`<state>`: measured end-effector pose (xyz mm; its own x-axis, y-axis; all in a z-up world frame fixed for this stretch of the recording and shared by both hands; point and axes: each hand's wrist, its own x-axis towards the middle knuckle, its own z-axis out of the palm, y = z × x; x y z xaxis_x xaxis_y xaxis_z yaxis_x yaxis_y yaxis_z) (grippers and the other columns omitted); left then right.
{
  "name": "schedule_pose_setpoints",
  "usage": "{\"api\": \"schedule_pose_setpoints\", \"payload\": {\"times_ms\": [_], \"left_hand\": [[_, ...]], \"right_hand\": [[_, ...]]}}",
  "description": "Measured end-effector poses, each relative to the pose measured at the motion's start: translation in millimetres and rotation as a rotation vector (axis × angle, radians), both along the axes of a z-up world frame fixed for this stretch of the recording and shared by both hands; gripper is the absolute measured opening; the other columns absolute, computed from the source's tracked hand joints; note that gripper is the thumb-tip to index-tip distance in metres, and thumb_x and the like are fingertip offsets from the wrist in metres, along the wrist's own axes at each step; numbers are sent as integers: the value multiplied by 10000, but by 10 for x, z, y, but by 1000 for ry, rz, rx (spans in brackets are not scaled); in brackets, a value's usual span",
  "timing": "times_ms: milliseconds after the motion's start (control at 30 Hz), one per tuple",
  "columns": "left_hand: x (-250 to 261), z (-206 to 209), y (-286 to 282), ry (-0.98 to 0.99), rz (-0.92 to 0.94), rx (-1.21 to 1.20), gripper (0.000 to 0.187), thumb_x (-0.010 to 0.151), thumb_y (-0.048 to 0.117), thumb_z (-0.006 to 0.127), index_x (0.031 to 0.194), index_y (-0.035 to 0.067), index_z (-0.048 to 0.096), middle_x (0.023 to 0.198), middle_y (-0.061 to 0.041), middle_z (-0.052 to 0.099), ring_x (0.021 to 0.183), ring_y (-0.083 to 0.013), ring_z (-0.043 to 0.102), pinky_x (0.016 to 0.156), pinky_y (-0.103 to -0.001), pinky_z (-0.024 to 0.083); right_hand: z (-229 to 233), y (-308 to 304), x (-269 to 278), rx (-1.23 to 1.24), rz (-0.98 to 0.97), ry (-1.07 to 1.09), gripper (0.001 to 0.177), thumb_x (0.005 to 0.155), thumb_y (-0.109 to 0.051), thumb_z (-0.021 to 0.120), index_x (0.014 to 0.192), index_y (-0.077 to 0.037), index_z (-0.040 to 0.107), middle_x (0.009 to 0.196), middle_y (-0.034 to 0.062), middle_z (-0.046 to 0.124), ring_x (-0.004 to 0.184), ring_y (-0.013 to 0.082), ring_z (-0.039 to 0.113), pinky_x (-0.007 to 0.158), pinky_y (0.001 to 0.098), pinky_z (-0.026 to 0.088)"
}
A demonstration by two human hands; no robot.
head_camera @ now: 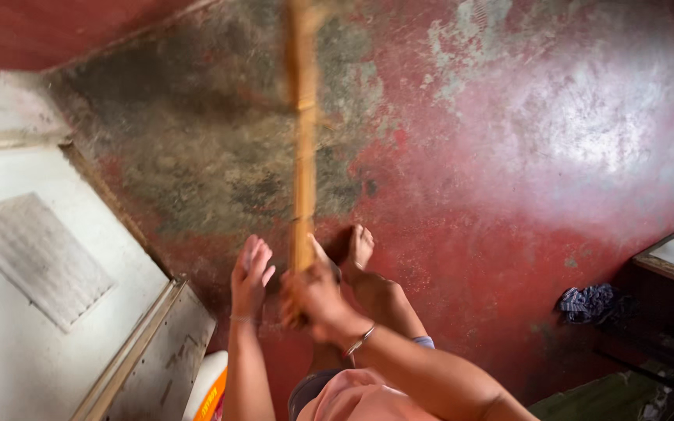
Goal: The person sweeps a red concrete floor using a short hand broom, moving debris towards an open doorway.
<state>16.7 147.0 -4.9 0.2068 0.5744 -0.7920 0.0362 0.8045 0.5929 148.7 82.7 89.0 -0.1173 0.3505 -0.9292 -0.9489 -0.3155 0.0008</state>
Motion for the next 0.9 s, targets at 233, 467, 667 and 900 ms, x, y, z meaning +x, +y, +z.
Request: {"api": "schedule_pose_setpoints", "payload": {"times_ms": [233,467,667,900], "left_hand": [[121,378,442,64,109,40,611,1024,332,573,1550,47,452,1389,-71,619,1243,-177,581,1044,-366,466],[882,78,743,134,-110,4,688,974,351,592,1563,75,367,1627,-85,390,1452,-213,434,1105,-382,433],[1745,8,887,75,-240,3,733,965,411,606,1555,38,384,1624,-137,420,1463,-261,446,1120,-394,410],[2281,134,1061,56,-406,-3,812,948,482,600,1567,30,333,1617,-199,376,1471,-286,415,1138,-424,384]], "right_hand": [[-916,910,-171,164,564,-317,195,941,-201,704,971,-8,698,687,61,658,500,114,581,390,286,425],[-1963,1279,980,28,673,-392,355,854,-182,793,1176,-66,696,771,74,738,484,110,588,400,284,488],[-2104,1023,2718,-196,225,-448,120,931,-129,727,998,-31,741,689,81,651,466,128,529,372,283,371],[-1643,447,3961,-345,-141,-431,179,1007,-189,637,988,-12,639,706,74,630,503,117,526,415,251,393]]}}
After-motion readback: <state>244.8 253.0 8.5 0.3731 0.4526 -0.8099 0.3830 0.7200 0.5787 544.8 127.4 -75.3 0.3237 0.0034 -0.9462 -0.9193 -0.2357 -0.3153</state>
